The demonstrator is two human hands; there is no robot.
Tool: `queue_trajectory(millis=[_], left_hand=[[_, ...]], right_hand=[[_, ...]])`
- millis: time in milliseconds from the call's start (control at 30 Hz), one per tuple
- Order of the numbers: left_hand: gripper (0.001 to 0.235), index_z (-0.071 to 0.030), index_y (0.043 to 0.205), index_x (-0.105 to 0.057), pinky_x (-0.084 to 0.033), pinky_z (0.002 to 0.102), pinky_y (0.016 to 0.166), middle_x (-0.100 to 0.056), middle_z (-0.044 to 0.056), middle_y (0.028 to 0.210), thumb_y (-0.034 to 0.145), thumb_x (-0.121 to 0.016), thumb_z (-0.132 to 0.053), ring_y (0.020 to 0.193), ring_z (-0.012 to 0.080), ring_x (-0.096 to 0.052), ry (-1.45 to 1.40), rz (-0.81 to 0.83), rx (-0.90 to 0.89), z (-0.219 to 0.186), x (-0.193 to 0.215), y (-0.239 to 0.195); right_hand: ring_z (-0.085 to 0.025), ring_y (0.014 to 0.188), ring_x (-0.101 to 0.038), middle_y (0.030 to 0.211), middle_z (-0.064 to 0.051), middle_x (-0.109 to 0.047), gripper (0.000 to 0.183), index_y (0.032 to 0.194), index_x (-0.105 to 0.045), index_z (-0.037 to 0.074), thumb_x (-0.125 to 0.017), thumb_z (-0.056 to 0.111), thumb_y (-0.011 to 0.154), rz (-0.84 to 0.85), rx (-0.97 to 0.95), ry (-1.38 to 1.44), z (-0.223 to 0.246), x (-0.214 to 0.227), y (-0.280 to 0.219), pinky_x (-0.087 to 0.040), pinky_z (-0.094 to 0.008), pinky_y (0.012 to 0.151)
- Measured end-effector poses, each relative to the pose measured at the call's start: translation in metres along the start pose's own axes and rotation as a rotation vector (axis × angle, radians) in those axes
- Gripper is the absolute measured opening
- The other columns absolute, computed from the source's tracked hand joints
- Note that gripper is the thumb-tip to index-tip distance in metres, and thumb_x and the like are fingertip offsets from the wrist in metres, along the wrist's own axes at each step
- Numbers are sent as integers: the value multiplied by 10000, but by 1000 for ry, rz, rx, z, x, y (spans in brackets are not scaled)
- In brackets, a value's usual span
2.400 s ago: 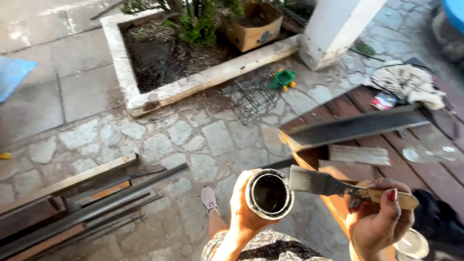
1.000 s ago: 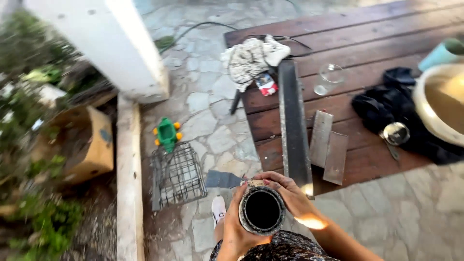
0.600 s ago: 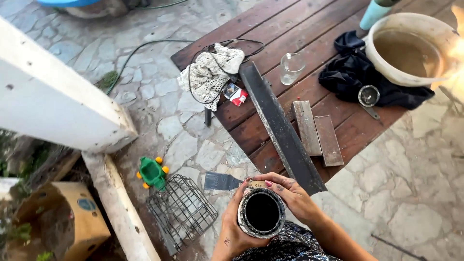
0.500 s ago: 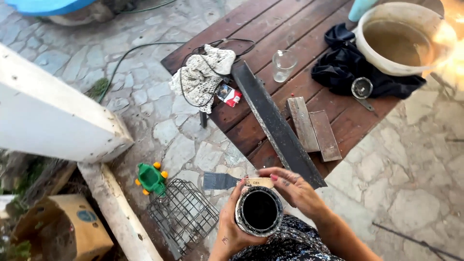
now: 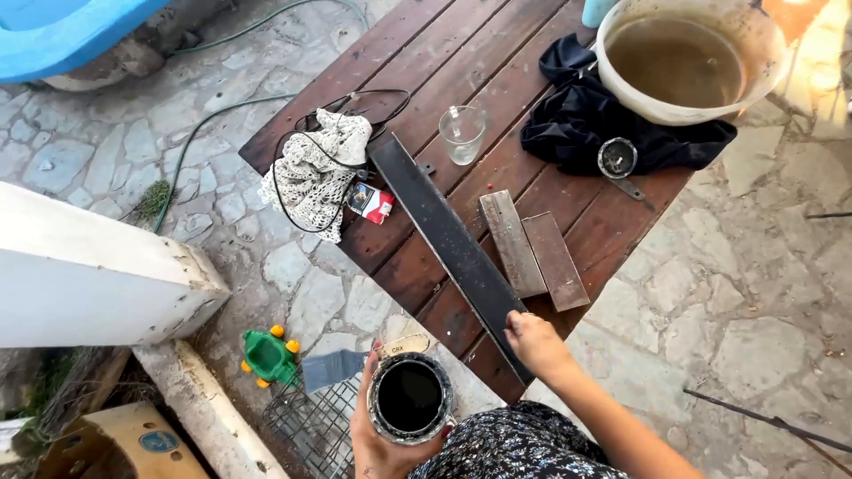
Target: Painting a long metal beam with black paint using a small brush.
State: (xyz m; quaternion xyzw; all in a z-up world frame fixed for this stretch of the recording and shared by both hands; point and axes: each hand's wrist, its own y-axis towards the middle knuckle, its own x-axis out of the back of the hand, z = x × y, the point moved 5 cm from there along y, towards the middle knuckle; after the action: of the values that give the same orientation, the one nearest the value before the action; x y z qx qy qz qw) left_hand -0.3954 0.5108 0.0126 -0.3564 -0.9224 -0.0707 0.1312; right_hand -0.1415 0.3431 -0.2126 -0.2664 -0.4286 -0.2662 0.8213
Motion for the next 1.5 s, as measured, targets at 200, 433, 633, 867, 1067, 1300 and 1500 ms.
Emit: queue_trajectory(millis=[200,433,633,867,1067,1300,1500], left_hand=[[1358,-20,1560,-332,-338,357,1206,-460,145,1605,444,-1054,-299,1485,222,-435,125,-41,45,-6,-15,-8],[1362,-47,1568,-329,-288,368,1222,-449,142,1615,449,-1068,-283,1510,233,-401,149,-61,71,-7,-24,-15],[1339,-52,1556,-363,-285,377,1225,-452,147,1613,439,-1065,-279,1511,238,-401,102,-90,52,-8,-18,-18],[1323,-96,1570,-350,-313,374,1211,-422,89,1641,471,-1062,-284,1521,223,-383,38,-83,98,8,-6,-19],[1259,-16,1569,-313,-335,420,1217,-411,185,1624,559,-1001,-322,1517,308,-387,43,-145,-159,4,0,-16],[1208,3,1550,-332,-365,448,1223,-433,214,1603,589,-988,-323,1506,344,-412,47,-156,-311,-10,8,-7],[1278,-69,1591,-270,-383,560,1170,-584,154,1484,552,-990,-258,1435,374,-492,80,-72,-337,3,-1,-1]], right_hand=[[-405,786,-671,854,-173,-662,152,974,-592,70,-661,163,875,124,84,-95,-8,-46,16,-543,-504,727],[-393,804,-713,883,-158,-687,229,976,-559,73,-505,-66,802,253,41,-236,-25,-80,25,-584,-477,698],[-317,821,-736,891,-98,-688,169,960,-652,59,-615,-4,807,214,145,-492,-31,-84,24,-623,-430,656],[-209,595,-699,772,-35,-729,93,1026,-601,138,-546,199,982,-46,2,-145,42,86,-17,-582,-375,556],[-87,566,-569,773,-32,-683,75,1038,-681,90,-653,46,985,-511,215,475,95,215,-48,-489,-205,473],[-235,456,-428,644,-200,-507,654,838,-503,-46,-356,406,1287,-1339,276,678,105,307,-115,-303,-290,517],[-286,732,-362,922,-186,-346,232,1079,-267,14,-446,161,1090,-1318,735,161,96,301,-137,-282,-404,640]])
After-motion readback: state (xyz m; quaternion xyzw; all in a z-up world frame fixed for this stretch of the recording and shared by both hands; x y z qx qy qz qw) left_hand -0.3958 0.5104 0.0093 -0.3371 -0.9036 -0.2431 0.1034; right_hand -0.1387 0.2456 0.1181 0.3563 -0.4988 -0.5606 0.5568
